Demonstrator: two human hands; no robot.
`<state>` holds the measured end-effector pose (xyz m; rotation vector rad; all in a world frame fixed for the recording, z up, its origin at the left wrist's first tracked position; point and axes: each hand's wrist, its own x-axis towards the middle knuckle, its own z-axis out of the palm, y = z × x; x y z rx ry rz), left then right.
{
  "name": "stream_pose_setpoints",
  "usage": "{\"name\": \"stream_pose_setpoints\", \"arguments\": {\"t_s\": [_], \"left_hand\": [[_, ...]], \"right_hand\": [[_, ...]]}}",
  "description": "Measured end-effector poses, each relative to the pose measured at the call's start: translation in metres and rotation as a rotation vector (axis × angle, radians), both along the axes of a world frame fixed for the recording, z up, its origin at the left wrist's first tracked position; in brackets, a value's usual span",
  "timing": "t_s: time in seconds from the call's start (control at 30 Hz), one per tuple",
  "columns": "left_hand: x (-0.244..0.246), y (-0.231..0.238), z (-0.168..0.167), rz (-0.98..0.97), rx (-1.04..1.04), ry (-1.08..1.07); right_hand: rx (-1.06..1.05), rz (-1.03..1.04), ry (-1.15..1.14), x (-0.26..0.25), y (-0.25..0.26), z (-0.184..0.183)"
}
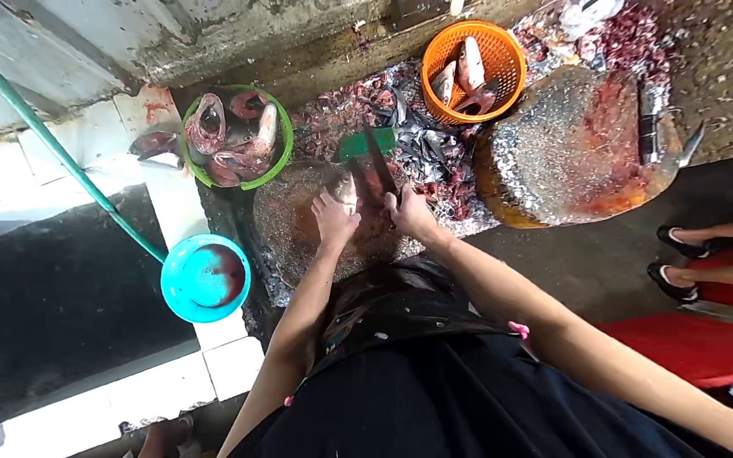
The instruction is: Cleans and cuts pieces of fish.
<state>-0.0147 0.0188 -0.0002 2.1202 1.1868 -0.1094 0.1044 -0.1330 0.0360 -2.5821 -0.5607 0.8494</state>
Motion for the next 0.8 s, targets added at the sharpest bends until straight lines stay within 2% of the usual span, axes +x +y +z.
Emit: {"name": "stream_pose_setpoints", "arguments": {"t_s": [0.07,0.13,0.2,0.3,0.43,0.6,0.8], "left_hand": [[0.006,0.002,0.003,0.003,-0.047,-0.006],[0.007,0.008,0.006,-0.02,-0.107,-0.026],[0.003,0.016,0.006,-0.031,-0.163,-0.063],[0.0,0.022,0.002,-0.067,-0.151,-0.087],[0.004,0.019,0.011,-0.063,-0.118,-0.012],[0.011,0.009,0.015,0.035,-0.16,0.053],[-0.002,0.016,0.021,0.061,-0.196,0.033]], "right_hand": [[0.165,-0.079,0.197,-0.016,-0.007,-0.012],[0.239,-0.173,0.444,-0.029,-0.012,-0.025],[0.255,-0.197,0.564,-0.037,-0.019,-0.033],[0.213,-0.107,0.496,-0.043,-0.029,-0.036],[0.169,-0.063,0.462,-0.05,-0.025,-0.028],[-0.092,0.149,0.141,-0.057,-0.013,-0.014],[-0.231,0.234,0.024,-0.061,-0.003,0.004]]}}
